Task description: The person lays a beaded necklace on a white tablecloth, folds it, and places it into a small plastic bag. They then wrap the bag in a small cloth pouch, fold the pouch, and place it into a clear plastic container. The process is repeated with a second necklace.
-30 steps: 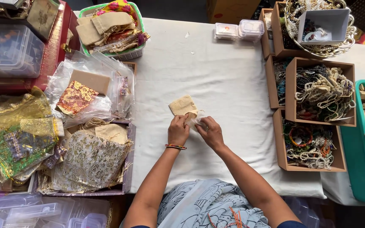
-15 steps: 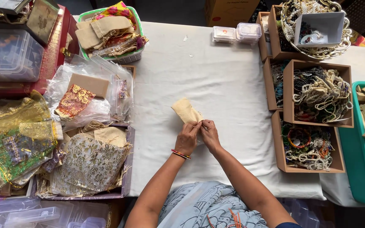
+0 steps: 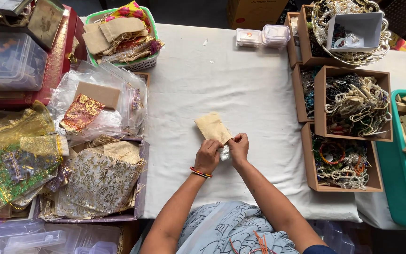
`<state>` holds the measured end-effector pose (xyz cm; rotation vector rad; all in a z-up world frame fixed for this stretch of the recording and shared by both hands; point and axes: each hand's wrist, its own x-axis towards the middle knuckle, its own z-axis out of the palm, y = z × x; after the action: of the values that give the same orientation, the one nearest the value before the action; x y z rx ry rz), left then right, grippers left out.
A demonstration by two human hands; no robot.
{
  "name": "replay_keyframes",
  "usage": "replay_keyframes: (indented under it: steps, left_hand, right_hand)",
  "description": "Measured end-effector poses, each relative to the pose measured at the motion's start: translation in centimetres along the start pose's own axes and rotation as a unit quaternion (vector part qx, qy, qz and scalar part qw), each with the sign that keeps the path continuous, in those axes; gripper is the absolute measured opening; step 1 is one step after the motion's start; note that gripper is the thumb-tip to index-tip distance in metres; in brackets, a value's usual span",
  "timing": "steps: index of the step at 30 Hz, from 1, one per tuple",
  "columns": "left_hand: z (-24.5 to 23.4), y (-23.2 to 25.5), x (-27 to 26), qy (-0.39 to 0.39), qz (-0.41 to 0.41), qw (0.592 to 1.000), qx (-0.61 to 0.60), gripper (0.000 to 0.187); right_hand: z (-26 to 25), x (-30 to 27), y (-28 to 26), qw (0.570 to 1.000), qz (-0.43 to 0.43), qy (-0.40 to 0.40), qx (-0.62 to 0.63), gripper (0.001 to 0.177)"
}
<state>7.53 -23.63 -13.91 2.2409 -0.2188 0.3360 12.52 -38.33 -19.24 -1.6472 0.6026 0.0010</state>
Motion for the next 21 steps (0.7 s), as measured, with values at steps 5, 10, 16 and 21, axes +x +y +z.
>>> replay_keyframes:
  steps: [5,10,16,21]
  left_hand:
    - [-1.0,0.6,0.2,0.014,-0.051,0.998,0.025,0.026]
    - [-0.6,0.0,1.0,0.031,-0.003,0.995,0.097,0.024]
    - [0.2,0.6,2.3,-0.001,0.037,0.992,0.123,0.017]
    - [-0.2,0.6,2.2,-0.007,0.033,0.995,0.097,0.016]
  right_hand:
    - [-0.8,-3.0,-1.2,0.993,0.038,-0.078,0.083,0.052]
    - [-0.9,-3.5,-0.7,0.987,0.019,-0.095,0.130,0.047]
    - [0.2,-2.0,-0.4,0.992,-0.061,-0.011,0.111,0.040]
    - [-0.3,-3.8,-3.1,0.992,0.010,-0.077,0.100,0.065]
